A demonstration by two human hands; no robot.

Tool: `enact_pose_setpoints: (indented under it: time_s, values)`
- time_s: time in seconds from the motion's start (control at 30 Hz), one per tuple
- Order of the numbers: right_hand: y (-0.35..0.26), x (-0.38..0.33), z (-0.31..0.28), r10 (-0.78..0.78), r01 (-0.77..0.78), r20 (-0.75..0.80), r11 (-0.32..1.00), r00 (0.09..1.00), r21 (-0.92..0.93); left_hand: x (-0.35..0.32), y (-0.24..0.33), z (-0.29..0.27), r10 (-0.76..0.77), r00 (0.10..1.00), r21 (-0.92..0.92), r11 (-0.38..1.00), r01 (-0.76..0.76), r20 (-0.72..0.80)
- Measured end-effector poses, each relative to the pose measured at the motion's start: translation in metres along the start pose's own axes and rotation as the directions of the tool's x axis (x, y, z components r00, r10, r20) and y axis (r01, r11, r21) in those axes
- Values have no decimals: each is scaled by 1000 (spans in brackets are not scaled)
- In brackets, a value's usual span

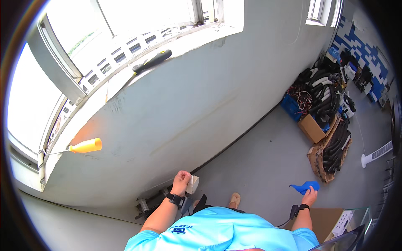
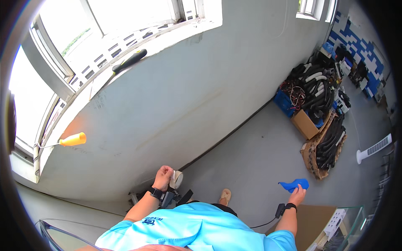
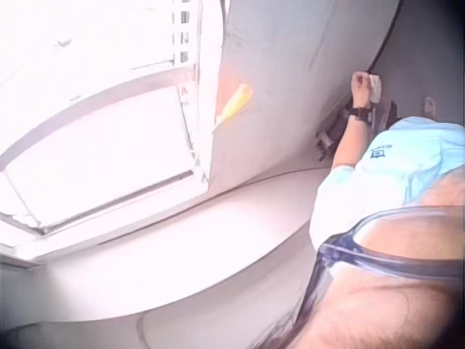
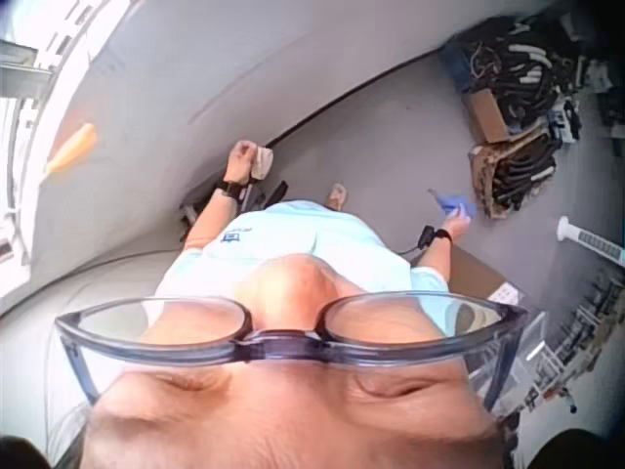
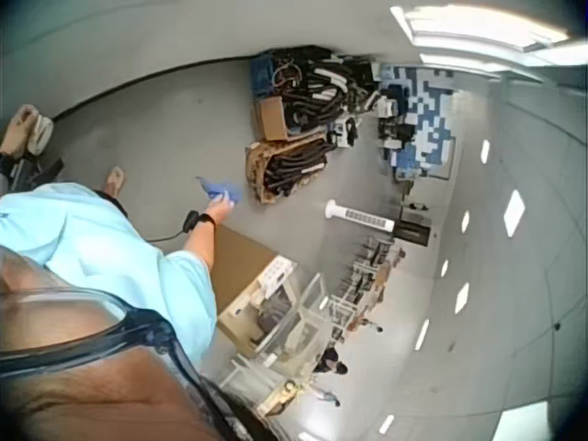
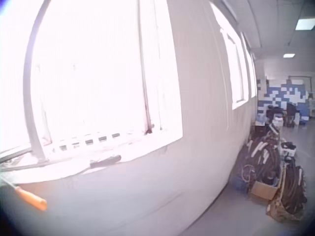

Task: The person is applying masking tape to a wall to create a square or rectangular boundary, likely for a painting or repair task.

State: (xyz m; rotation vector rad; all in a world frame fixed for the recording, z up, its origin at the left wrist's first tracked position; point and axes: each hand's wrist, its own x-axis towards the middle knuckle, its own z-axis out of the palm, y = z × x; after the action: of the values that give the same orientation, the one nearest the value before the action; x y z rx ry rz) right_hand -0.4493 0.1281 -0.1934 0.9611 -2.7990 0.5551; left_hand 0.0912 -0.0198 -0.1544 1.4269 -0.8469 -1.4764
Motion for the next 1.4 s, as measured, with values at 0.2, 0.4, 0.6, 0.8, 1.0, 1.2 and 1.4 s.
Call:
enact_pose_setpoints:
  time_s: [0.2,0.4,0.6,0.8,1.0,1.2,1.4]
  values:
    - [-23,32,-27,268,-178,-28,712,963,679,6,10,-8,24,999,-19,1000,-23,37]
    - [102,-50,-20,241,-242,40,927,970,287,-5,16,-41,-29,1000,-76,997,29,-1]
    - [162,-88,-117,477,-314,-385,854,790,415,-18,22,-87,-31,998,-113,993,25,-52]
    - [-21,67,-245,123,217,-258,274,958,937,-38,41,-107,78,986,-312,942,-121,-146]
    - [-315,157,-292,-696,252,-240,-88,677,964,-58,56,-84,196,958,-408,873,-268,-209]
    - [-520,117,-270,-821,107,-232,-207,522,973,-107,32,-83,207,908,-488,789,-374,-363]
    - [-611,70,-233,-673,208,-348,-283,653,936,-200,-18,-129,197,659,-351,717,-602,-726]
